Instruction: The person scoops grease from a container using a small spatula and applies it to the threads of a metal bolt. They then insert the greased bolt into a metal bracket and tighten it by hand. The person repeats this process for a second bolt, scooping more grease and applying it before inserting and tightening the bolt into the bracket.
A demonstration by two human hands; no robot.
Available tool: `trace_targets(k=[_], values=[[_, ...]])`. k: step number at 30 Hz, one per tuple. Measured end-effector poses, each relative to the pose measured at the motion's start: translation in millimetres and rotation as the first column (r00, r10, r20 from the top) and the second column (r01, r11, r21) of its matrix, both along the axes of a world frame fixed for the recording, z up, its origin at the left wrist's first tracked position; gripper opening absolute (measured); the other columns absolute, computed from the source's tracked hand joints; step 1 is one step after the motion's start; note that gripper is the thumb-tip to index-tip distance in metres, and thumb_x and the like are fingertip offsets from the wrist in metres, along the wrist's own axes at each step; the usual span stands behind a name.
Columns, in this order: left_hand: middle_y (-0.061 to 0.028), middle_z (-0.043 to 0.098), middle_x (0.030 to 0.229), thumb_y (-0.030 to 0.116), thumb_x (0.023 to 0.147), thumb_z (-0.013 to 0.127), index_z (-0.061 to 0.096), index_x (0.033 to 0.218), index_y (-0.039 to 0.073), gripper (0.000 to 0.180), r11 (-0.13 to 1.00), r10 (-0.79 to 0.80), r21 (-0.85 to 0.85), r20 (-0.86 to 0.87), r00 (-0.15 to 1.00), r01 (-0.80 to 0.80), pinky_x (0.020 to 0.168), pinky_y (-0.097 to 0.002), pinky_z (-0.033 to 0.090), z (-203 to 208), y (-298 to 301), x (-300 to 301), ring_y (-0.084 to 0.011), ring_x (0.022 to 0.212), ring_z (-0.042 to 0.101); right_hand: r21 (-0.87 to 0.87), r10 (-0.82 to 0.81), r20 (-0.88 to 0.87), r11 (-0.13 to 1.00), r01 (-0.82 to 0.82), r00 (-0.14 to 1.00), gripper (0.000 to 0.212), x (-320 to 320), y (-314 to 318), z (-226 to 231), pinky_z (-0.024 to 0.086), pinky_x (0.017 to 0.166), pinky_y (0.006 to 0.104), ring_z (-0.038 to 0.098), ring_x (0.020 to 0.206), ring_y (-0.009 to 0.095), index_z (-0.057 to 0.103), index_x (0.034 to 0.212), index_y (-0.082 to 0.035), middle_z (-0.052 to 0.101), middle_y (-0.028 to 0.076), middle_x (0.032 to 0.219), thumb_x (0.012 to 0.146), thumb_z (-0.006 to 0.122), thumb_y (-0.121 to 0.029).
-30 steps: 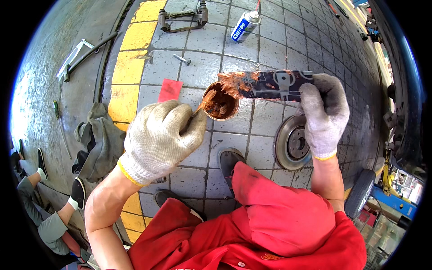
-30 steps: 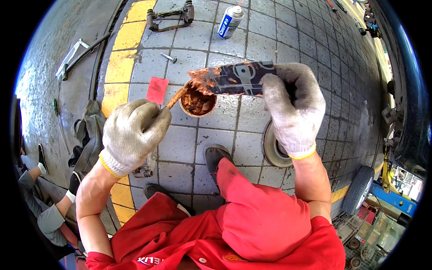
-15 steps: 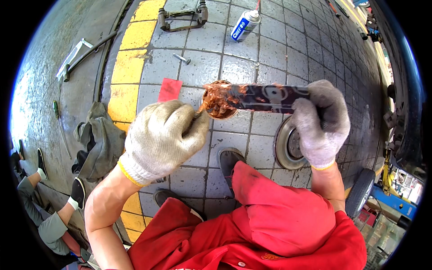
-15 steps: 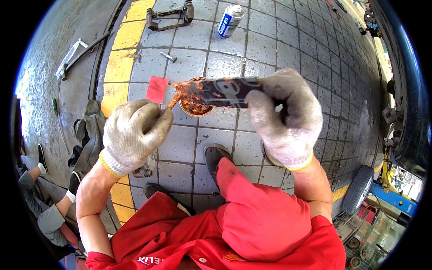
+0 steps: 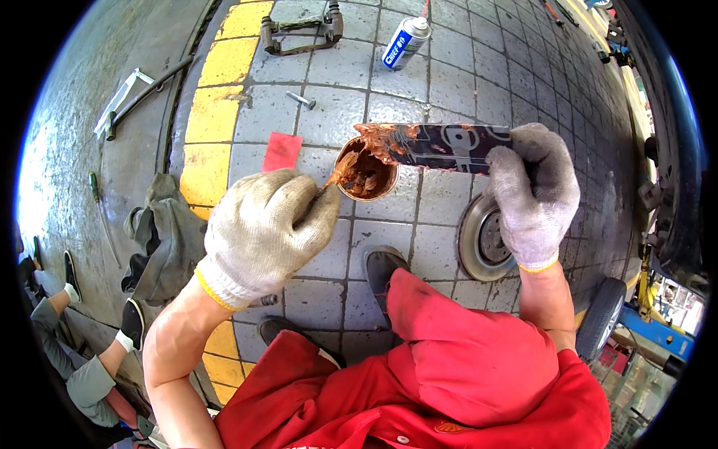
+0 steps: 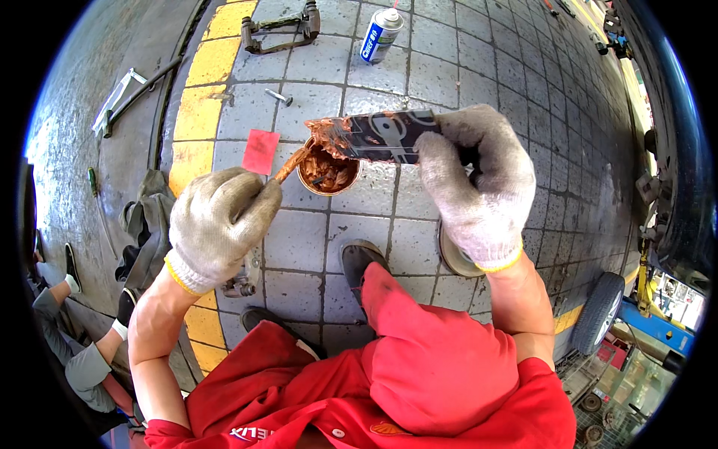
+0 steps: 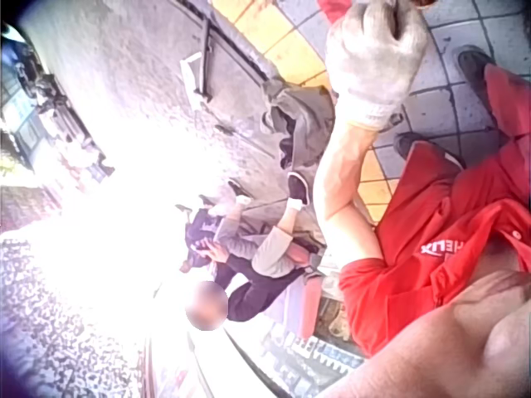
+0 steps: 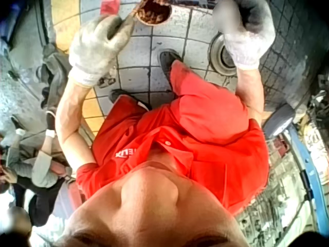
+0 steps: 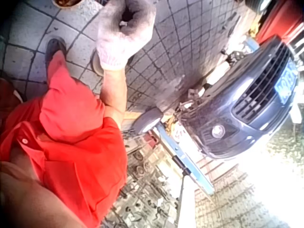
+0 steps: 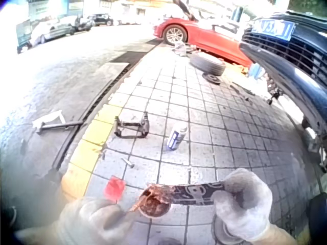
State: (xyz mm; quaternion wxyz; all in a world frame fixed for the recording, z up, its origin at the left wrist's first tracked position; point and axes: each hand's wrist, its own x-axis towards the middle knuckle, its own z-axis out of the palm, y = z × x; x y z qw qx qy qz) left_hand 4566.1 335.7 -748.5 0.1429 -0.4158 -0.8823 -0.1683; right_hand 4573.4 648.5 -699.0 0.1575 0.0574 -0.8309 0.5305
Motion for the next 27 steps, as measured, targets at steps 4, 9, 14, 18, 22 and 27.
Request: trace_targets(k=[4,9,14,18,22,27], values=[[-0.0083,0.073,0.104,0.011,0.074,0.079,0.078,0.116,0.009,0.042,1.000,0.008,0.013,0.005,1.000,-0.008,0.077,-0.0433,0.060,-1,-3,0,-0.0305,0.095,0.076,-0.037,0.055,-0.045,0.998,-0.057,0.997,0.019,3,-2,1,0.050,0.068,0.0247,0.064,0.078,0.009,0.069,0.108,0.002,0.069,0.006,0.093,0.092,0.075,0.010],[-0.0084,0.073,0.104,0.011,0.073,0.080,0.078,0.117,0.009,0.044,1.000,0.005,0.020,0.044,0.999,-0.005,0.077,-0.0436,0.060,0,-2,-1,-0.0307,0.096,0.076,0.122,0.076,-0.110,0.991,-0.063,0.991,0.014,-5,6,-6,0.049,0.068,0.0271,0.060,0.075,0.010,0.070,0.103,0.002,0.069,0.006,0.092,0.091,0.076,0.008],[-0.0083,0.072,0.103,0.011,0.072,0.080,0.078,0.115,0.010,0.043,0.999,-0.016,-0.051,-0.016,1.000,0.015,0.075,-0.0426,0.061,0,1,0,-0.0302,0.095,0.076,0.215,0.189,-0.198,0.966,-0.145,0.962,0.016,-4,2,2,0.048,0.065,0.0285,0.060,0.073,0.012,0.071,0.101,0.002,0.068,0.007,0.089,0.088,0.078,0.008],[-0.0078,0.072,0.101,0.011,0.071,0.080,0.078,0.113,0.010,0.041,0.999,-0.045,0.004,-0.067,0.997,0.045,0.074,-0.0422,0.061,-5,5,-3,-0.0296,0.092,0.076,0.296,0.172,-0.201,0.949,-0.107,0.964,0.018,-8,6,0,0.048,0.062,0.0303,0.060,0.070,0.015,0.071,0.100,0.001,0.067,0.008,0.087,0.086,0.079,0.010],[-0.0080,0.074,0.101,0.010,0.074,0.082,0.078,0.111,0.010,0.037,0.998,0.030,0.048,0.022,0.999,-0.031,0.074,-0.0421,0.061,-3,1,-3,-0.0304,0.090,0.076,0.157,0.167,-0.224,0.979,-0.134,0.960,0.020,-1,5,1,0.051,0.065,0.0332,0.062,0.073,0.019,0.070,0.103,0.001,0.070,0.010,0.089,0.086,0.077,0.010],[-0.0112,0.078,0.098,0.012,0.087,0.086,0.078,0.108,0.006,0.023,0.940,0.223,0.175,0.334,0.916,-0.293,0.075,-0.0421,0.060,0,6,0,-0.0343,0.086,0.076,0.289,0.240,-0.196,0.941,-0.178,0.951,0.021,0,5,6,0.050,0.066,0.0337,0.063,0.073,0.021,0.070,0.103,0.001,0.070,0.012,0.092,0.087,0.077,0.011]])
